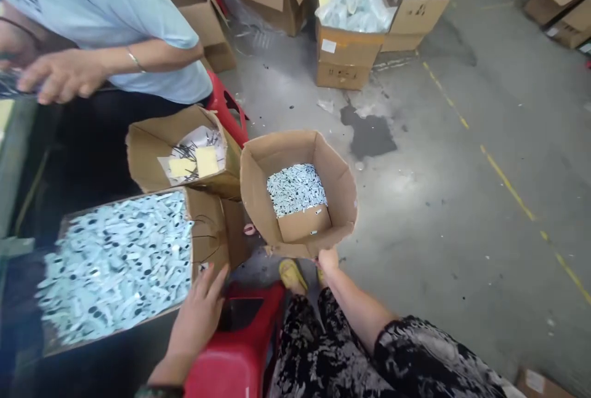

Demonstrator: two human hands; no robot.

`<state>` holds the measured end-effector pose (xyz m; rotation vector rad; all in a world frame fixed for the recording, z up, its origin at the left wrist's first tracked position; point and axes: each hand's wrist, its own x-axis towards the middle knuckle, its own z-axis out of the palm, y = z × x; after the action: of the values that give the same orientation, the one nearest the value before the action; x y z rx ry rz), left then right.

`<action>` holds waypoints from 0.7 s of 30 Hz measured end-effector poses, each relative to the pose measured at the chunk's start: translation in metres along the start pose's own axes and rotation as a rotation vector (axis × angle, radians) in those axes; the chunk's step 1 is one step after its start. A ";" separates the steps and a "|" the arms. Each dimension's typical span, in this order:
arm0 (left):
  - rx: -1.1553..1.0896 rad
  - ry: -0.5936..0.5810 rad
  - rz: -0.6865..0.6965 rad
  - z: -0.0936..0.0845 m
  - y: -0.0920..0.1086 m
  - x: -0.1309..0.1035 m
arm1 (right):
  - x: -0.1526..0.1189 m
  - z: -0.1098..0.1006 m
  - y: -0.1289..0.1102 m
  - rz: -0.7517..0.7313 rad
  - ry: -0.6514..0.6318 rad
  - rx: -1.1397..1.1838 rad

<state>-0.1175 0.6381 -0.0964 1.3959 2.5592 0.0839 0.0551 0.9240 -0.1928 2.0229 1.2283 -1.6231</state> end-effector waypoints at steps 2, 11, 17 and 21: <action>0.056 0.005 0.077 0.009 -0.003 0.057 | 0.004 -0.031 -0.004 -0.017 0.060 -0.046; -0.037 -0.144 0.498 0.033 0.043 0.234 | -0.030 -0.137 -0.075 -0.188 0.080 -0.226; -0.172 -0.237 0.712 0.022 0.074 0.241 | -0.068 -0.180 -0.109 -0.307 0.104 -0.374; -0.223 -0.201 0.641 0.028 0.091 0.205 | -0.055 -0.214 -0.121 -0.391 0.151 -0.337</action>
<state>-0.1440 0.8576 -0.1441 1.9505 1.7962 0.3042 0.1074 1.1148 -0.0368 1.7976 1.9055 -1.3062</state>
